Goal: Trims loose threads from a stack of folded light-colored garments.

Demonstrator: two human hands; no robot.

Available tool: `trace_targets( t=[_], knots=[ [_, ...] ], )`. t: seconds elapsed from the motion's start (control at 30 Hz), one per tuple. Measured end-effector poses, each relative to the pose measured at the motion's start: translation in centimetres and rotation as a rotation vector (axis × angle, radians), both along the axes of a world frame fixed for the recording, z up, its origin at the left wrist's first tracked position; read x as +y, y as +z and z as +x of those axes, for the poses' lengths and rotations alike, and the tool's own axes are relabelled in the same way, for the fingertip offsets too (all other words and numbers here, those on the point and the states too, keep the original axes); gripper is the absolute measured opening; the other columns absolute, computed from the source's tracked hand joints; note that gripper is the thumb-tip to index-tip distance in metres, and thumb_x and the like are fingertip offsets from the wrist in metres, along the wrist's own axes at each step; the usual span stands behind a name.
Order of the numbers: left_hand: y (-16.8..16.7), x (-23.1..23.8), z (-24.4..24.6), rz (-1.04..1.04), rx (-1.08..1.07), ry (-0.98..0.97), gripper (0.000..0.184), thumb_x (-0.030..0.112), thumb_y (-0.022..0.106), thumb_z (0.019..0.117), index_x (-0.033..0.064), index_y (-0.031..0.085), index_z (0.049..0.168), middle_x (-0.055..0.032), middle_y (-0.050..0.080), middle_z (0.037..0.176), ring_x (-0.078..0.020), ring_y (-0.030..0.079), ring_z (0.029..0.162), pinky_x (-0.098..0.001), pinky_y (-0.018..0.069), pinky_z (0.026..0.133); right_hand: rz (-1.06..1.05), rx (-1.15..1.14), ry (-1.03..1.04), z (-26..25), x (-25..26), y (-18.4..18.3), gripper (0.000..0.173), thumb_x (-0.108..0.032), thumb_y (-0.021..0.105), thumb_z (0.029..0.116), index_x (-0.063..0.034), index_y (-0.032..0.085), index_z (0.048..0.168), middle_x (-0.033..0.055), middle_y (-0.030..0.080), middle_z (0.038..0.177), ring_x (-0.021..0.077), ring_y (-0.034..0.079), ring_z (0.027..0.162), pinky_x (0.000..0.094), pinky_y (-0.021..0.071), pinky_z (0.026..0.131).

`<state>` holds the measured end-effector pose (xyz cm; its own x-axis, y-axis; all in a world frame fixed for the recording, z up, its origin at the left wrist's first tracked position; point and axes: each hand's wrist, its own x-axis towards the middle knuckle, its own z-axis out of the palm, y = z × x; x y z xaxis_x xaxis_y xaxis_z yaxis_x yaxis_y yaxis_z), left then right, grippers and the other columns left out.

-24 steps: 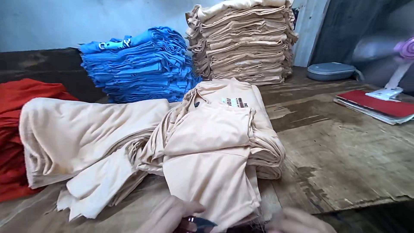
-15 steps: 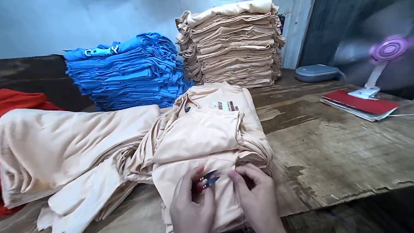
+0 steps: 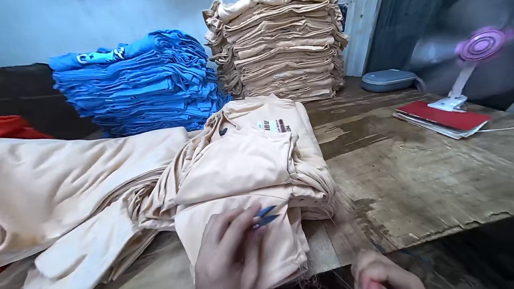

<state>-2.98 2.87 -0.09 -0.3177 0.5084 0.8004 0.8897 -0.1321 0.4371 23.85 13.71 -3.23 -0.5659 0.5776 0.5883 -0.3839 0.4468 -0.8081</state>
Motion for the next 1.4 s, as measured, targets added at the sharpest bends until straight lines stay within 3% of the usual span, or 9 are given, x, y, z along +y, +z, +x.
trace_targets(
  t=[0.23,0.37,0.43,0.53,0.63,0.73,0.83,0.9,1.4],
  knots=[
    [4.4,5.9,2.1,-0.005,0.587,-0.116,0.026,0.007,0.06,0.0953,0.0175,0.076,0.113,-0.003,0.073,0.098,-0.0229,0.065,0.086,-0.0426,0.0491,0.074,-0.013,0.147,-0.041,-2.8,-1.3,0.2,0.017,-0.032,0.066,0.1011,-0.0198,0.076,0.096,-0.0087,0.071,0.101,0.0057,0.065,0.103,0.0262,0.0531,0.092],
    [4.7,6.8,2.0,-0.023,0.525,-0.147,0.02,0.011,0.061,0.097,0.019,0.076,0.106,0.0009,0.071,0.093,-0.019,0.063,0.084,-0.0381,0.0474,0.071,0.042,0.273,-0.079,-3.2,-0.9,0.9,0.018,-0.041,0.059,0.1021,-0.0346,0.076,0.103,-0.0106,0.06,0.143,0.0146,0.046,0.144,0.0414,0.0327,0.124],
    [4.5,6.0,1.5,-0.01,0.381,-0.129,0.02,0.018,0.061,0.0991,0.0208,0.076,0.112,0.0018,0.072,0.101,-0.0166,0.064,0.089,-0.0385,0.0512,0.075,-0.133,0.391,0.148,-2.8,-1.8,1.5,0.023,-0.03,0.053,0.1074,-0.0199,0.073,0.105,-0.0042,0.076,0.102,0.0134,0.07,0.109,0.0461,0.0439,0.115],
    [3.7,4.0,0.7,-0.027,0.235,-0.101,0.025,0.025,0.063,0.0981,0.0224,0.075,0.119,0.002,0.07,0.107,-0.0144,0.066,0.099,-0.0392,0.0552,0.085,-0.288,0.244,0.205,-3.1,-2.5,1.3,0.026,-0.03,0.044,0.1108,-0.0156,0.061,0.098,-0.005,0.054,0.071,0.0085,0.059,0.069,0.0359,0.0545,0.081],
    [2.8,0.9,0.9,-0.082,0.156,-0.083,0.024,0.029,0.066,0.0983,0.021,0.074,0.12,-0.0023,0.07,0.103,-0.0151,0.065,0.096,-0.0376,0.0535,0.085,-0.267,0.042,-0.003,-3.8,-3.0,0.9,0.017,-0.028,0.059,0.1048,-0.0182,0.055,0.118,-0.0097,0.057,0.081,0.0002,0.056,0.072,0.0244,0.0507,0.07],
    [1.7,-1.4,1.5,-0.137,0.115,-0.07,0.027,0.029,0.069,0.0977,0.0188,0.073,0.123,-0.0054,0.067,0.102,-0.0157,0.061,0.093,-0.0342,0.0487,0.082,-0.028,-0.285,-0.326,-5.0,-4.0,1.8,0.062,-0.029,0.077,0.0927,0.0055,0.051,0.137,0.0016,0.054,0.089,0.0042,0.047,0.067,0.0208,0.0404,0.056],
    [1.3,-2.5,1.5,-0.166,0.188,-0.032,0.024,0.027,0.068,0.0982,0.0208,0.075,0.121,-0.0043,0.069,0.102,-0.0178,0.06,0.09,-0.0365,0.0464,0.079,0.178,-0.553,-0.585,-5.8,-4.6,1.8,0.026,-0.026,0.075,0.0925,-0.0074,0.078,0.11,0.0095,0.065,0.093,0.0142,0.062,0.07,0.0313,0.0557,0.059],
    [1.8,-3.1,1.6,-0.178,0.289,0.014,0.018,0.024,0.068,0.0985,0.022,0.076,0.115,-0.0033,0.071,0.098,-0.0196,0.06,0.085,-0.0384,0.0443,0.075,0.163,-0.45,-0.604,-5.6,-4.4,1.3,0.011,-0.018,0.073,0.0947,-0.0104,0.081,0.094,0.0054,0.065,0.089,0.0075,0.063,0.073,0.0232,0.0559,0.062],
    [3.1,-2.4,4.8,-0.224,0.457,0.048,0.02,0.022,0.068,0.0974,0.019,0.076,0.116,-0.0053,0.069,0.095,-0.0219,0.056,0.081,-0.0397,0.0384,0.076,-0.009,-0.088,-0.567,-5.7,-4.4,1.2,0.008,-0.009,0.073,0.0942,-0.0027,0.078,0.094,0.004,0.063,0.091,-0.002,0.055,0.069,0.0106,0.0453,0.056]
  ],
)
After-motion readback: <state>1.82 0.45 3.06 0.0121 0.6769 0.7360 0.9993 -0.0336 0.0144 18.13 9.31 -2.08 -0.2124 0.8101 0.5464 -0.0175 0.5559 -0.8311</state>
